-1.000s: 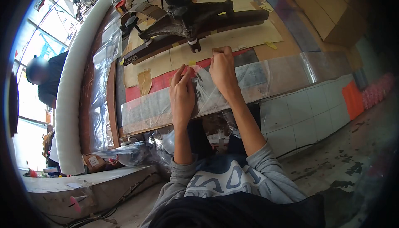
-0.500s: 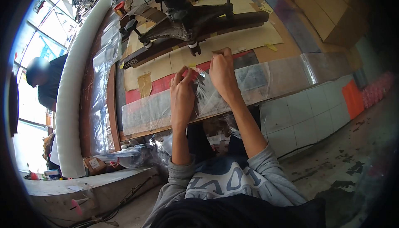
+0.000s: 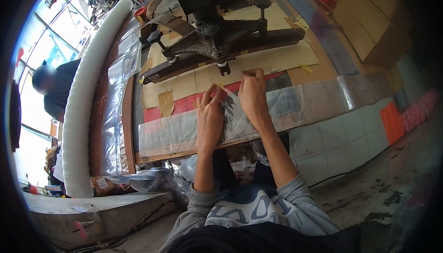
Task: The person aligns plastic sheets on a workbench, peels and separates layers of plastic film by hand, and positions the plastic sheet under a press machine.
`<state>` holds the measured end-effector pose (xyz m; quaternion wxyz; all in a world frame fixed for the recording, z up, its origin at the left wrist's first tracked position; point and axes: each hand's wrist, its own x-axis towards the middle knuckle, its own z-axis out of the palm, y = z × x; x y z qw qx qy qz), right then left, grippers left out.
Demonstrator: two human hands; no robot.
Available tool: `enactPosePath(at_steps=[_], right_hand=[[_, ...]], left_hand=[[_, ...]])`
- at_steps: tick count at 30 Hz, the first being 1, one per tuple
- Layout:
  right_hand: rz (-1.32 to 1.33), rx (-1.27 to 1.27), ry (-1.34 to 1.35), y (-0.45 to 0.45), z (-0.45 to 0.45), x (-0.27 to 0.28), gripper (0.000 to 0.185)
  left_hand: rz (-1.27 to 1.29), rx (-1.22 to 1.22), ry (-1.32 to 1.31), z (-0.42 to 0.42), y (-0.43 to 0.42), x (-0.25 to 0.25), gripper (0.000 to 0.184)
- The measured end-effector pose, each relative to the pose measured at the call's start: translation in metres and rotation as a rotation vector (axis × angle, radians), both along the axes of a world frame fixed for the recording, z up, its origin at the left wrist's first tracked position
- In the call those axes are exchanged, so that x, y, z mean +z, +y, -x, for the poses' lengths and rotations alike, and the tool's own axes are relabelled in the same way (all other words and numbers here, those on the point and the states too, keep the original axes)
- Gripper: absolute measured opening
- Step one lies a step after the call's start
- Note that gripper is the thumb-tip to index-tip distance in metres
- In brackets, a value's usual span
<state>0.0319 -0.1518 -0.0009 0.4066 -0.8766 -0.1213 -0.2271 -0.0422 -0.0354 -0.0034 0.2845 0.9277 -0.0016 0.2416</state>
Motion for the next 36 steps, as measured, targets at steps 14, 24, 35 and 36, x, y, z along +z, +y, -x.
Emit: enactPosePath(at_steps=[14,24,35,36], right_hand=[[-0.027,0.007,0.017,0.000,0.001,0.001,0.020],[-0.020,0.049,0.075,-0.001,0.002,0.009,0.022],[-0.024,0.074,0.103,-0.003,0.001,0.006,0.024],[-0.019,0.081,0.100,-0.003,0.001,0.007,0.024]], left_hand=[[-0.044,-0.053,-0.041,0.000,0.001,0.001,0.056],[0.002,-0.011,0.014,0.001,-0.001,0.007,0.054],[0.020,0.023,-0.015,0.000,-0.004,0.004,0.039],[0.030,0.021,-0.019,0.000,-0.005,0.005,0.038]])
